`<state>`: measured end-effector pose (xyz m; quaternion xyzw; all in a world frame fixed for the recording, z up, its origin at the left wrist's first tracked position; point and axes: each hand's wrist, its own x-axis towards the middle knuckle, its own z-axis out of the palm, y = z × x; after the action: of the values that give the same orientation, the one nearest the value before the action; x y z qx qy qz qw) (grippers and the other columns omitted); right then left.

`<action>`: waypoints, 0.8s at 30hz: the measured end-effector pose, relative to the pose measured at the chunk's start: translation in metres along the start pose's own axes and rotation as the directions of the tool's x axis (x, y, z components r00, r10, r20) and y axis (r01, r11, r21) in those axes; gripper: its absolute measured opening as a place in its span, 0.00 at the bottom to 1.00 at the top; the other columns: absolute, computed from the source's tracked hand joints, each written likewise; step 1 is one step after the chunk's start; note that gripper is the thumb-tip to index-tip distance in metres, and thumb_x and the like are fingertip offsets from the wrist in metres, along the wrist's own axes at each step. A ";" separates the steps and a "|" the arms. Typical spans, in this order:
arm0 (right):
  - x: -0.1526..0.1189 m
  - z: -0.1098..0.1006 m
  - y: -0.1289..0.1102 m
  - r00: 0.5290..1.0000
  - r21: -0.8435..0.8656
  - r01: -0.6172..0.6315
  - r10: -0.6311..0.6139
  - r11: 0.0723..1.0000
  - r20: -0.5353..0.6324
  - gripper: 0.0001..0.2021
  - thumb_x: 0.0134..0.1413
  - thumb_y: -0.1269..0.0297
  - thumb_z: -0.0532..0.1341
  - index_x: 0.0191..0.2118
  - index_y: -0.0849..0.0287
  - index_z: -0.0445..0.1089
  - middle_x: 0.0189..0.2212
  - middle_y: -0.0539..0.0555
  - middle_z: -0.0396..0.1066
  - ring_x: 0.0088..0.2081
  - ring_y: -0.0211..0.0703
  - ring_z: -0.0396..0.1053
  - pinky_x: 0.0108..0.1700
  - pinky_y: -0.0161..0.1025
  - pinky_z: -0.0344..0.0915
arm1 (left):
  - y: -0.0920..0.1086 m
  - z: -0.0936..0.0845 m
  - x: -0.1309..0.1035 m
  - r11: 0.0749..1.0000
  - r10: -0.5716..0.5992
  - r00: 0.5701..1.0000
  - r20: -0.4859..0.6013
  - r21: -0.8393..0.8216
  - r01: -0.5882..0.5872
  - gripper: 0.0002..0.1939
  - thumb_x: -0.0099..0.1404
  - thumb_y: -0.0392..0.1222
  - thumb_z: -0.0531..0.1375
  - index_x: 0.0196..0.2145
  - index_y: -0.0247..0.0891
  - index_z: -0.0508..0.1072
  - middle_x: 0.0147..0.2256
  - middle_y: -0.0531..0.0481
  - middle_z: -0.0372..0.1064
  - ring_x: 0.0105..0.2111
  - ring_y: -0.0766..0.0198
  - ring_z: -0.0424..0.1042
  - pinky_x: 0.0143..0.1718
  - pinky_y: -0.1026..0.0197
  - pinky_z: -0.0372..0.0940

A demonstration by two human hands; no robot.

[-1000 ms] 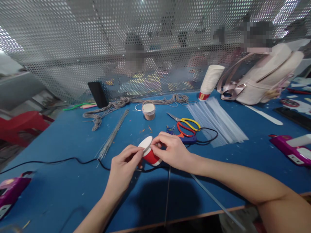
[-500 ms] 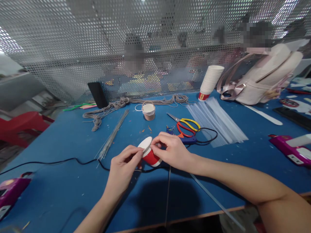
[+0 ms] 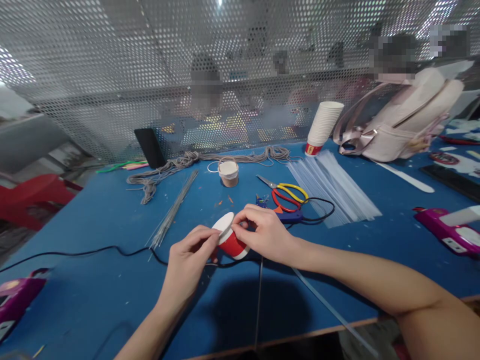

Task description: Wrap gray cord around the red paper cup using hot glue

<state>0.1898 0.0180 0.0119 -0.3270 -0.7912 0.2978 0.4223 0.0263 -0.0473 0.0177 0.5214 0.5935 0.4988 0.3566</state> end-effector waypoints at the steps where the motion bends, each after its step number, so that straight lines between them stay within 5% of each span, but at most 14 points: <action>1: 0.000 0.000 0.000 1.000 0.006 0.001 -0.001 1.000 -0.003 0.06 0.51 0.74 0.59 0.26 0.59 0.68 0.23 0.47 0.62 0.27 0.35 0.62 0.33 0.33 0.60 | 0.000 0.000 0.000 1.000 0.000 1.000 0.000 -0.003 0.000 0.08 0.58 0.43 0.61 0.26 0.38 0.77 0.24 0.53 0.68 0.21 0.68 0.64 0.22 0.66 0.62; 17: 0.000 0.000 -0.001 0.999 0.076 -0.039 0.039 0.996 0.004 0.05 0.50 0.74 0.59 0.26 0.59 0.68 0.24 0.47 0.64 0.27 0.35 0.63 0.32 0.33 0.60 | -0.003 -0.003 0.000 0.999 0.023 0.999 0.029 -0.041 -0.022 0.06 0.58 0.41 0.62 0.26 0.40 0.78 0.26 0.54 0.68 0.21 0.69 0.65 0.23 0.66 0.61; 24: 0.000 0.002 0.004 0.994 0.161 -0.104 0.099 0.982 0.039 0.04 0.50 0.72 0.60 0.34 0.58 0.68 0.25 0.45 0.65 0.27 0.34 0.64 0.32 0.33 0.61 | -0.004 -0.005 0.002 0.998 0.059 0.997 0.047 -0.030 -0.057 0.07 0.59 0.41 0.61 0.26 0.40 0.78 0.26 0.53 0.68 0.22 0.69 0.65 0.23 0.66 0.61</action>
<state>0.1894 0.0202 0.0077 -0.3268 -0.7531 0.3875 0.4194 0.0197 -0.0460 0.0151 0.5449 0.5622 0.5048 0.3636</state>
